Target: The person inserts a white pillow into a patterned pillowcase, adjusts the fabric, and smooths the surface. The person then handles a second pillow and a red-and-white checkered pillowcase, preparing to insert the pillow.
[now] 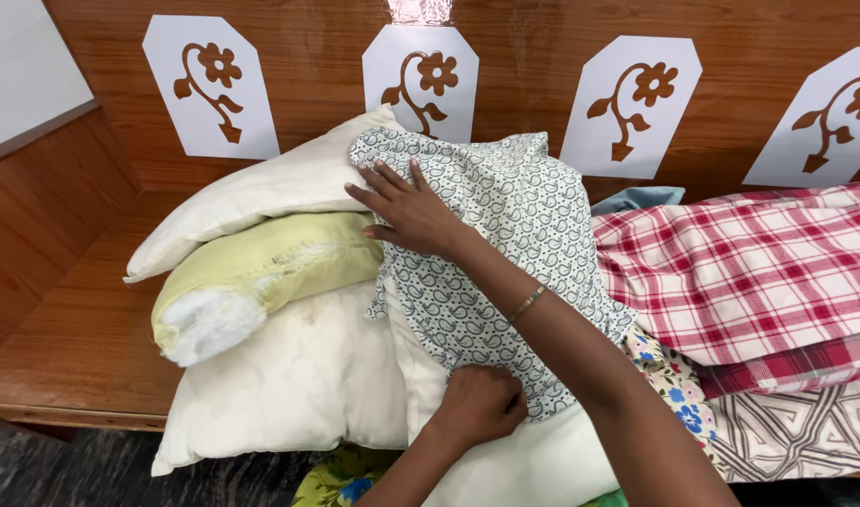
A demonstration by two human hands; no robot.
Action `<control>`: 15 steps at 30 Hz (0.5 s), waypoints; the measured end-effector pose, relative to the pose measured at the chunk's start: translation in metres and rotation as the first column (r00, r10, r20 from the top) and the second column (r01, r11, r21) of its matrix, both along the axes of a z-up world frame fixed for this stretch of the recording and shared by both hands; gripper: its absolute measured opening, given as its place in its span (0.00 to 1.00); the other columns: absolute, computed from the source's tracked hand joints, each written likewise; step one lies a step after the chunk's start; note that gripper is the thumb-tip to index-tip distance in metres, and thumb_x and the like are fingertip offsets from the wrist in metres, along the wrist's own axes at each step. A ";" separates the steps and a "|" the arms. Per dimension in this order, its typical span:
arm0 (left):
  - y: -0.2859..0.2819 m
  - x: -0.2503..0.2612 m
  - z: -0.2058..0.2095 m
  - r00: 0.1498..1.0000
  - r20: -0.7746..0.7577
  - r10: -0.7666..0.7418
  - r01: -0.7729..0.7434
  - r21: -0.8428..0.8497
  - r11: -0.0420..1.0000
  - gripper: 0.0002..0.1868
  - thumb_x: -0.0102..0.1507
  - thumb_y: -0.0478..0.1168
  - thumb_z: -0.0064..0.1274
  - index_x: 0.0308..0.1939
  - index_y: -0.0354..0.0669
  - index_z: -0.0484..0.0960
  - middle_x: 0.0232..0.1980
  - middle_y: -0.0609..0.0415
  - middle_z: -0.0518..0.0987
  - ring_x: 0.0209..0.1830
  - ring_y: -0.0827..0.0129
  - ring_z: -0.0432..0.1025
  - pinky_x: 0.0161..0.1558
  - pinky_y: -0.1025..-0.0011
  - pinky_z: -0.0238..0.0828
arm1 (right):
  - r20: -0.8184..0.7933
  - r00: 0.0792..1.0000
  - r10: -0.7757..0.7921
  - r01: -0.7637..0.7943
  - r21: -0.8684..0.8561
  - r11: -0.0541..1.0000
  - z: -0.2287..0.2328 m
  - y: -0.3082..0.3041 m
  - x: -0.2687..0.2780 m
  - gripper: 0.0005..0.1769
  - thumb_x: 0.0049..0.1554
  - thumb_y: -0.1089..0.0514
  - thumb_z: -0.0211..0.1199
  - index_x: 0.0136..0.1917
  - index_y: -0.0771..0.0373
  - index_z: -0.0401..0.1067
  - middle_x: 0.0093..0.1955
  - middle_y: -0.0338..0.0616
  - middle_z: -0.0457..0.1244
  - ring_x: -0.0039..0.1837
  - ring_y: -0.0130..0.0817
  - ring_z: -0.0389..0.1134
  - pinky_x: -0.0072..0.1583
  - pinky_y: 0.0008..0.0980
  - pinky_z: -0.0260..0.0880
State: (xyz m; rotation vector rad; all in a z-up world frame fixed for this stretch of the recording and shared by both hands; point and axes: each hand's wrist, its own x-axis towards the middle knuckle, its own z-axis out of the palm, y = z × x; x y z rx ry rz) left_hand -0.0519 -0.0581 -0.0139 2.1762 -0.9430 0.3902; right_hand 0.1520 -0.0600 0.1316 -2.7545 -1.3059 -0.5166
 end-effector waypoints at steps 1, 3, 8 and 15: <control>0.000 0.001 0.000 1.000 0.003 0.002 -0.002 0.005 1.000 0.07 0.55 0.42 0.57 0.24 0.44 0.82 0.27 0.51 0.80 0.26 0.56 0.75 0.32 0.58 0.72 | 0.046 0.999 0.012 -0.014 0.038 0.999 -0.005 -0.006 -0.001 0.41 0.64 0.32 0.52 0.83 0.46 0.46 0.86 0.45 0.39 0.86 0.48 0.35 0.79 0.67 0.29; 0.000 0.000 0.000 1.000 0.014 0.006 -0.006 0.008 1.000 0.07 0.55 0.41 0.57 0.24 0.45 0.82 0.27 0.51 0.80 0.26 0.56 0.75 0.32 0.58 0.73 | 0.112 0.994 0.015 -0.030 0.132 0.991 -0.012 -0.021 -0.006 0.39 0.66 0.33 0.51 0.82 0.50 0.50 0.85 0.46 0.43 0.86 0.48 0.38 0.80 0.64 0.30; 0.007 0.002 0.004 0.982 0.191 0.002 0.015 -0.084 0.996 0.10 0.58 0.39 0.60 0.23 0.43 0.80 0.26 0.52 0.78 0.27 0.58 0.75 0.33 0.62 0.73 | 0.171 0.985 -0.030 -0.034 0.358 0.933 -0.024 -0.061 -0.040 0.30 0.66 0.39 0.55 0.73 0.59 0.64 0.74 0.49 0.60 0.80 0.48 0.53 0.79 0.54 0.46; 0.066 0.002 0.031 0.822 0.248 0.512 -0.454 -0.256 0.853 0.10 0.64 0.41 0.59 0.30 0.43 0.80 0.29 0.53 0.78 0.27 0.61 0.74 0.32 0.63 0.71 | 0.143 0.984 -0.105 0.017 0.517 0.856 -0.069 -0.098 -0.111 0.17 0.61 0.52 0.63 0.61 0.59 0.72 0.64 0.46 0.66 0.71 0.43 0.63 0.75 0.48 0.54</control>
